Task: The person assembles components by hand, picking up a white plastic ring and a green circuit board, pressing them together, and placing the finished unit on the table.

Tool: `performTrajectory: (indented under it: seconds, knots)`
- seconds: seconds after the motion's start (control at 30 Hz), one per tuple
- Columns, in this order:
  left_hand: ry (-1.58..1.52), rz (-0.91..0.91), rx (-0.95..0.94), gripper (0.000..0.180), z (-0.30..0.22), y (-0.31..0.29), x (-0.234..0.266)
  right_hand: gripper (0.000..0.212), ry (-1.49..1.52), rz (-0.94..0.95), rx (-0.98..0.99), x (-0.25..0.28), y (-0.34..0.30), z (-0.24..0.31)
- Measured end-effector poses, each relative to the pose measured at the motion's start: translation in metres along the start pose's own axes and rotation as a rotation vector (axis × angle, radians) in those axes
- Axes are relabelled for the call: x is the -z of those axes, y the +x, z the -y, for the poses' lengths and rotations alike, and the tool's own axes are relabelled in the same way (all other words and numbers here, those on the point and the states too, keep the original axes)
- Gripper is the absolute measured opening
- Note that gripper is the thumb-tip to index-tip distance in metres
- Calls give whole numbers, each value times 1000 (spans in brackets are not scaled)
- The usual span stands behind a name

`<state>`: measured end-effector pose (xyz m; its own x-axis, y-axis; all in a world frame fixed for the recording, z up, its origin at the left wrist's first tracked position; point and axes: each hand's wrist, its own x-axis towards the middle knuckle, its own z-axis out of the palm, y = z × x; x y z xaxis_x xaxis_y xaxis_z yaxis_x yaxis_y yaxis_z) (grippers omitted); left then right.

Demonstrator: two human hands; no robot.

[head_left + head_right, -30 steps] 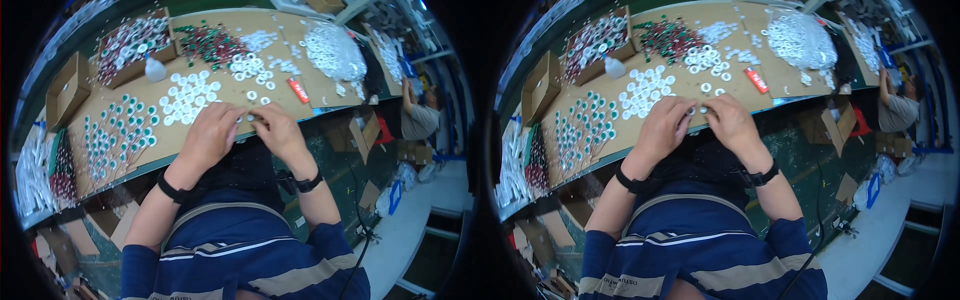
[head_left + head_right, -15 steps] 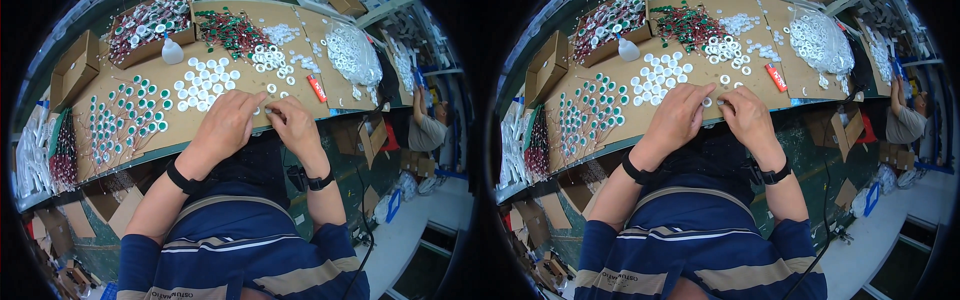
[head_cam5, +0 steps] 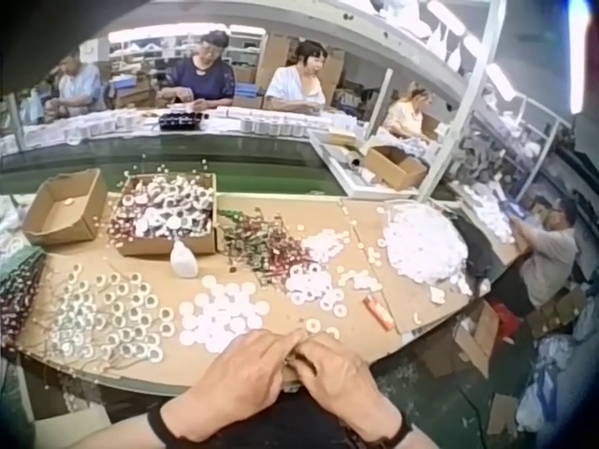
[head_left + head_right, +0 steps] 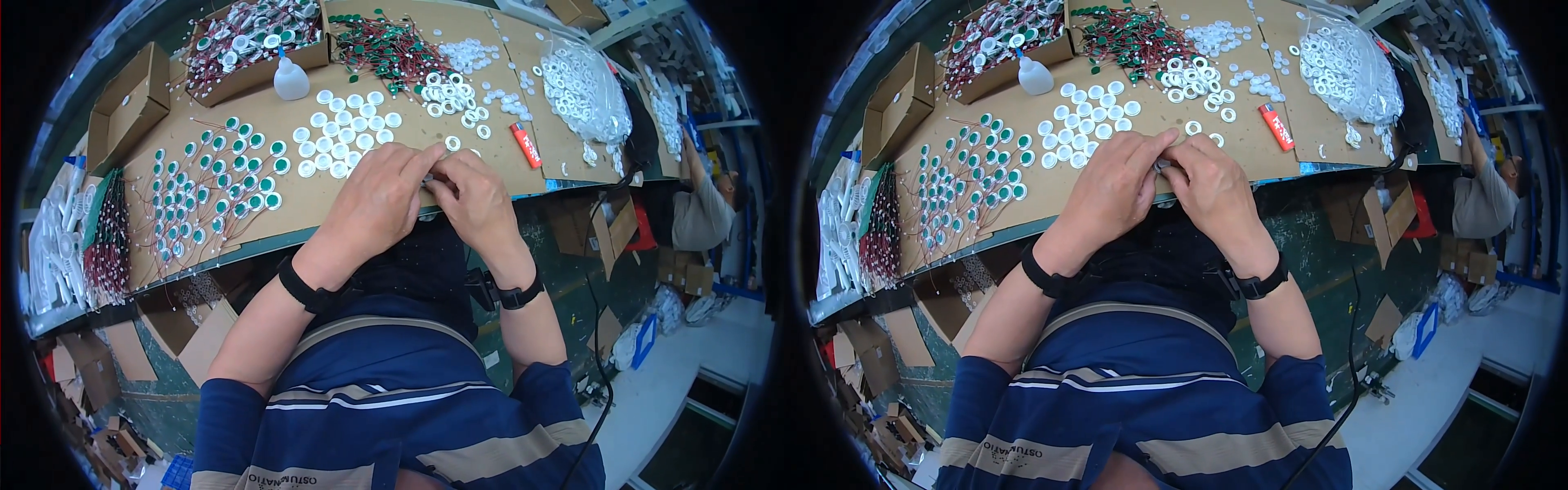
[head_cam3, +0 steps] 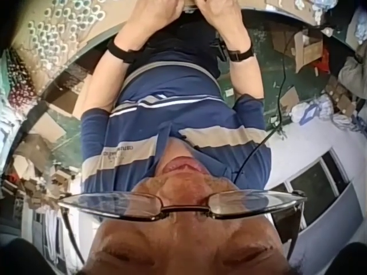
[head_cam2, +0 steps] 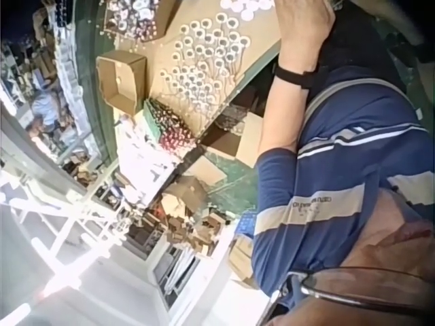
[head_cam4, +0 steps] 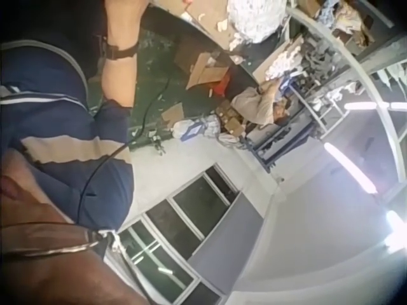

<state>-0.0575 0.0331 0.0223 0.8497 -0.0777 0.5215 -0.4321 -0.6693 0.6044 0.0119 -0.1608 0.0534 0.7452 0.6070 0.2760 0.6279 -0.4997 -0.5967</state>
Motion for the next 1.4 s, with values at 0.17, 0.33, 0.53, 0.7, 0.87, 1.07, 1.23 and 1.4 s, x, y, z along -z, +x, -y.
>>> performTrajectory:
  seconds: [0.17, 0.33, 0.53, 0.7, 0.87, 1.07, 1.23, 1.4]
  knots:
    - [1, 5, -4, 73, 1, -1, 1, 17, -19, 18, -4, -3, -1, 1]
    - [10, 5, -1, 73, 1, -1, 0, 16, -37, 24, -20, 0, 2, 2]
    - [21, 9, -1, 72, 1, 1, 0, 17, -60, 46, 9, 1, 4, -3]
    - [28, 5, -6, 72, 1, 0, 0, 18, -92, 58, 52, 0, 1, -3]
    - [12, -1, -16, 71, -1, 1, 2, 17, -52, -1, -6, -8, 0, 3]
    - [85, -33, -13, 54, -8, 1, 3, 16, 4, -79, -17, -1, 2, -12]
    - [143, -16, -31, 33, 0, 0, 1, 17, -170, -247, -165, 35, 15, -54]
    - [214, -44, -13, 21, -1, -1, 2, 17, -304, -263, -62, 38, 15, -73]
